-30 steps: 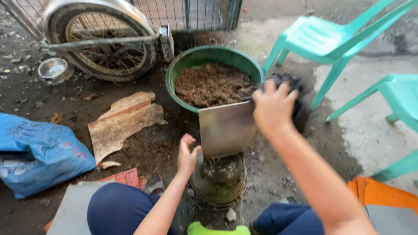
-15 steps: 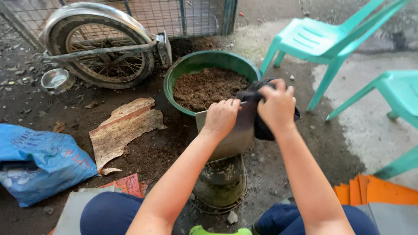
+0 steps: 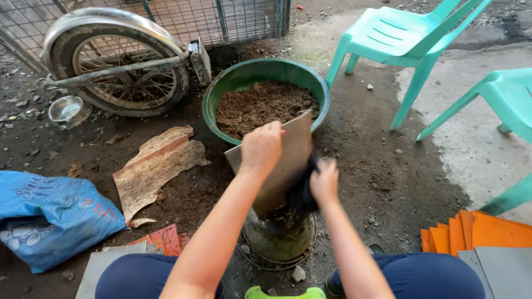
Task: The person scrapes a fibrous material off a rectangular tile into a green basin, then wipes the tile with a dark cloth. They repeat this process for several tiles, stacking the cleaned ones to the side.
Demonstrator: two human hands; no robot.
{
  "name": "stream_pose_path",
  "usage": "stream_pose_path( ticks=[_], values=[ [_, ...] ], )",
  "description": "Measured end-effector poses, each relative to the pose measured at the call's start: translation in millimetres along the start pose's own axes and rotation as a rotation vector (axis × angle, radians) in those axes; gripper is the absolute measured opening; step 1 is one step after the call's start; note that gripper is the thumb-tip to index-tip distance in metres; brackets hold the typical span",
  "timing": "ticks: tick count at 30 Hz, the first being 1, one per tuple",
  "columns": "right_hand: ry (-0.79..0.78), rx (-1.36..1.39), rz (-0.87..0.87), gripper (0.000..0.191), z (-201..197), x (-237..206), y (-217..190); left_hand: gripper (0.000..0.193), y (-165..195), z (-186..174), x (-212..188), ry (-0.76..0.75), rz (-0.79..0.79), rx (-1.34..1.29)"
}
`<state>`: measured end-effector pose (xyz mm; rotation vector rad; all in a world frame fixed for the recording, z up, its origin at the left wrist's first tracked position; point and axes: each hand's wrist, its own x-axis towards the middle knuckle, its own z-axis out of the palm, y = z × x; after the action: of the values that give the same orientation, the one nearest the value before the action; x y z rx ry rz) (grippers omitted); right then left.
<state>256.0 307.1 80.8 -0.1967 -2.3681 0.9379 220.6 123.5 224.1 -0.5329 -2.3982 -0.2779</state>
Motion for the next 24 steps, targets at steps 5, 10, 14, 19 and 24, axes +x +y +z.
stream_pose_path(
  ticks=[5,10,14,19,24],
  values=[
    [-0.294,-0.207,0.237,0.046,14.3,-44.9,17.6,0.036,-18.6,-28.7,-5.2,-0.145,0.002,-0.078],
    [-0.391,-0.334,0.466,0.041,-25.0,-18.0,50.4,0.025,-25.2,-54.7,-8.7,-0.004,-0.01,-0.292],
    [-0.202,-0.259,0.722,0.039,-58.1,-15.8,91.5,0.016,-60.1,-49.5,-43.2,0.113,0.198,-0.456],
    [-0.149,-0.15,0.73,0.052,-66.1,-25.4,122.8,0.017,-93.0,3.9,-149.3,-0.154,0.447,-0.24],
    [-0.051,-0.072,0.756,0.054,-58.1,-31.3,141.4,0.01,-111.9,35.5,-258.0,-0.184,0.265,-0.194]
  ],
)
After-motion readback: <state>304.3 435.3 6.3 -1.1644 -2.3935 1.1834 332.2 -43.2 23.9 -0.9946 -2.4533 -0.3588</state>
